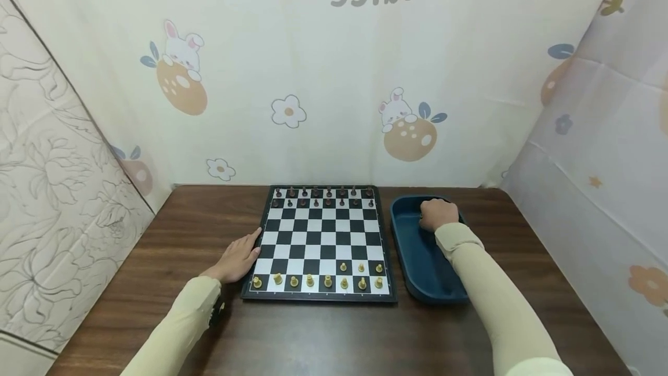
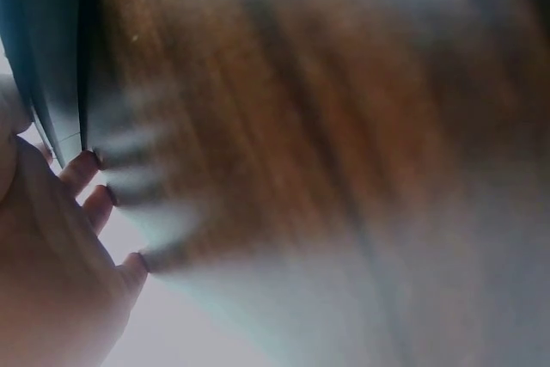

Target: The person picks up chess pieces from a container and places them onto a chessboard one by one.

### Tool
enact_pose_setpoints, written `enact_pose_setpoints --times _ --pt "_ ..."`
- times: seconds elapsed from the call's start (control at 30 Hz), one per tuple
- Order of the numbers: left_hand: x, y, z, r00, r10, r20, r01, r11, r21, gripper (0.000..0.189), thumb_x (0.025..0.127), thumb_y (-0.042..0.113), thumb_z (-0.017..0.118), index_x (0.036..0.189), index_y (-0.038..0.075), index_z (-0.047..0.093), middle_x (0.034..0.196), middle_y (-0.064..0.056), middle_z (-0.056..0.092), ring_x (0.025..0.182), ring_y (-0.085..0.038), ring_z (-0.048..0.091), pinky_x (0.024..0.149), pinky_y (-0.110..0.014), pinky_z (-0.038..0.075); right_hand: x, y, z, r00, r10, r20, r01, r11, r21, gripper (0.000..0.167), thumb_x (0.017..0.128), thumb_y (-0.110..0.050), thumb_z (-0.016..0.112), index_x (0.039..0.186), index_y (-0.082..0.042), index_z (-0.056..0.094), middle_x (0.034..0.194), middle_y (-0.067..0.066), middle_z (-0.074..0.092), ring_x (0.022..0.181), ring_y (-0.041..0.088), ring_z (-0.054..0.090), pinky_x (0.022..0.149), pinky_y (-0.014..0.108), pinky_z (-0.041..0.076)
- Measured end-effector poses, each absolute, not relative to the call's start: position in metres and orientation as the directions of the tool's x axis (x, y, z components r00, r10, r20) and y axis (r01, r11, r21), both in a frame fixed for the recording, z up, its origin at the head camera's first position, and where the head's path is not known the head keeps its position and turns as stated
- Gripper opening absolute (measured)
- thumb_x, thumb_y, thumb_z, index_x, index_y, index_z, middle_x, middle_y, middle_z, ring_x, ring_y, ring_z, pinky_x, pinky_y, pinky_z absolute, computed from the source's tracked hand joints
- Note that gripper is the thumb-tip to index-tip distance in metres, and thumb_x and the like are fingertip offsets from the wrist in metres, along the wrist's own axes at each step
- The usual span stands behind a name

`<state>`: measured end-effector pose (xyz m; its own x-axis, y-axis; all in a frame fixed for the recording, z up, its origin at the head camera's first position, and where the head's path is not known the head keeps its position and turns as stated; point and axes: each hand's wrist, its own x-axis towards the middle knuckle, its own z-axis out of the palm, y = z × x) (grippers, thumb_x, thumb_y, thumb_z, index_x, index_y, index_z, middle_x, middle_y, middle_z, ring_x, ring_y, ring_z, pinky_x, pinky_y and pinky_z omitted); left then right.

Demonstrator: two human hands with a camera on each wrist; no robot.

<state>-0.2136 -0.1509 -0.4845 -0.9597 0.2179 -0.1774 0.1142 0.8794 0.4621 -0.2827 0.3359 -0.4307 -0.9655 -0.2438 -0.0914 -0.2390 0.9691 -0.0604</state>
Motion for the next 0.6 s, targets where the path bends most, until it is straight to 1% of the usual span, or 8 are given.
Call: enact_pose_setpoints --times 0.1,0.3,0.5,0.6 --pt "-0.2121 -0.1510 -0.4830 -0.960 0.214 -0.180 0.107 0.877 0.469 0.057 0.103 0.029 0.038 0.152 0.008 0.020 0.151 -0.023 0.028 0.138 -0.040 0.024 0.112 -0.057 0.009 -0.2840 0.3314 -0.4336 -0.970 -0.229 -0.080 -0.226 0.973 -0.049 0.039 0.086 -0.006 0.059 0.055 -0.016 0.039 0.050 0.000 0.032 0.047 0.015 0.035 0.045 0.032 0.031" --pt "-0.2093 -0.1481 -0.4824 -0.959 0.217 -0.182 0.110 0.878 0.466 0.056 0.103 0.028 0.036 0.152 0.008 0.020 0.151 -0.022 0.029 0.138 -0.039 0.024 0.112 -0.056 0.010 -0.2811 0.3295 -0.4363 -0.976 -0.195 -0.094 -0.194 0.981 -0.020 0.040 0.085 -0.003 0.061 0.055 -0.015 0.037 0.051 0.000 0.032 0.048 0.016 0.036 0.047 0.032 0.032" --pt "-0.2092 -0.1489 -0.4798 -0.958 0.225 -0.178 0.120 0.877 0.466 0.056 0.103 0.027 0.036 0.152 0.007 0.019 0.150 -0.023 0.028 0.138 -0.040 0.023 0.112 -0.057 0.009 -0.2814 0.3283 -0.4337 -0.974 -0.213 -0.076 -0.213 0.977 -0.018 0.035 0.085 -0.002 0.059 0.057 -0.013 0.041 0.052 0.003 0.038 0.049 0.017 0.038 0.047 0.033 0.033" --pt "-0.2095 -0.1499 -0.4802 -0.957 0.228 -0.177 0.123 0.877 0.465 0.056 0.103 0.028 0.036 0.152 0.006 0.018 0.150 -0.024 0.027 0.138 -0.041 0.023 0.112 -0.057 0.009 -0.2838 0.3292 -0.4332 -0.971 -0.233 -0.060 -0.232 0.972 -0.025 0.036 0.084 -0.003 0.059 0.056 -0.014 0.040 0.051 0.003 0.037 0.048 0.017 0.037 0.046 0.033 0.032"
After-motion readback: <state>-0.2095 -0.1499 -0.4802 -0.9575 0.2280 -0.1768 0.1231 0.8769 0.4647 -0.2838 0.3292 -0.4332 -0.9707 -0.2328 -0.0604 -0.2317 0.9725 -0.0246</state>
